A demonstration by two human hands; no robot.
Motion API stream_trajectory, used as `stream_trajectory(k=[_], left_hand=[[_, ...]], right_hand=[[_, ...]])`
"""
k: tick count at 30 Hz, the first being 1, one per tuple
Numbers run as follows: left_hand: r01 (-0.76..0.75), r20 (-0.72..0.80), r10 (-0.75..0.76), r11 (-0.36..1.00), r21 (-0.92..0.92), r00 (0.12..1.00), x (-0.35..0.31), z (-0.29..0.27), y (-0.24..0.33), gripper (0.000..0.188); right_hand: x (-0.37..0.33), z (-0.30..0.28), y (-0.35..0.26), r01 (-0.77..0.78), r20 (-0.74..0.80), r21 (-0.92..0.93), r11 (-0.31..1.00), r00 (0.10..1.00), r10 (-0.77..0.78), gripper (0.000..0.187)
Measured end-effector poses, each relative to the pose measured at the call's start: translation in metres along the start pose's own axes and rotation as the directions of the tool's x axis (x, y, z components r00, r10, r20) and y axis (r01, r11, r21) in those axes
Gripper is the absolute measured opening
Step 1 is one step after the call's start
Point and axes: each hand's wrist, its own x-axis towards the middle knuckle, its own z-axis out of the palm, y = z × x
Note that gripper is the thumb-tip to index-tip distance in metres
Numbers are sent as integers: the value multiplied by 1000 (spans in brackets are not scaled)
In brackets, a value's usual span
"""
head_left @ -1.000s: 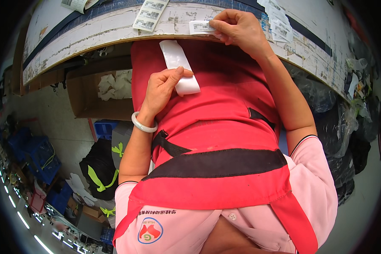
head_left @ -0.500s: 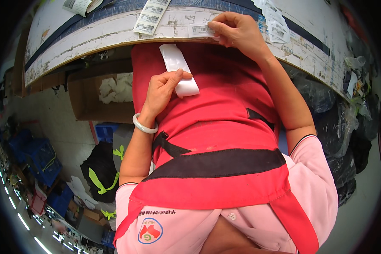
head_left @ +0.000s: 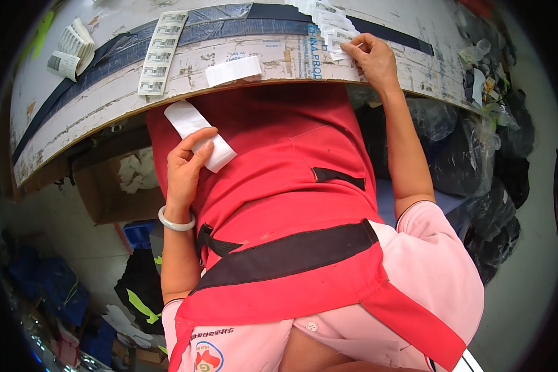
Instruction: Checking and sorting printed garment labels or price tags at a workstation.
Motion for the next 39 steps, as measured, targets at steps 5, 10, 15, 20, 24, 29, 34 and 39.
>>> stream_trajectory(k=[5,10,15,20,24,29,34,39], left_hand=[[-3,-53,-7,981,-192,999,-14,-23,2,27],[-12,-245,-79,937,-349,966,-32,-84,-12,28],[-41,-285,-105,885,-464,953,-43,-148,-61,31],[-68,-402,-203,821,-567,893,-21,-172,-110,31],[-48,-386,-217,819,-572,897,-14,-191,-130,31],[6,-543,-328,860,-511,773,-32,-239,-150,35],[319,-878,-38,938,133,477,-46,-291,-170,82],[178,-857,161,944,279,489,-6,-258,-146,65]], right_hand=[[0,-3,-5,-25,-148,-248,968,989,-12,35],[-24,-5,-1,169,-150,-108,980,972,-184,29],[-17,1,10,468,-262,-259,845,808,-528,24],[21,17,14,462,-234,-154,874,842,-486,25],[39,25,6,485,-256,-137,864,825,-503,25],[40,31,2,510,-268,-135,849,806,-527,24],[13,40,-65,571,-341,-91,815,752,-565,25],[-32,91,-173,784,-97,141,605,619,-779,25]])
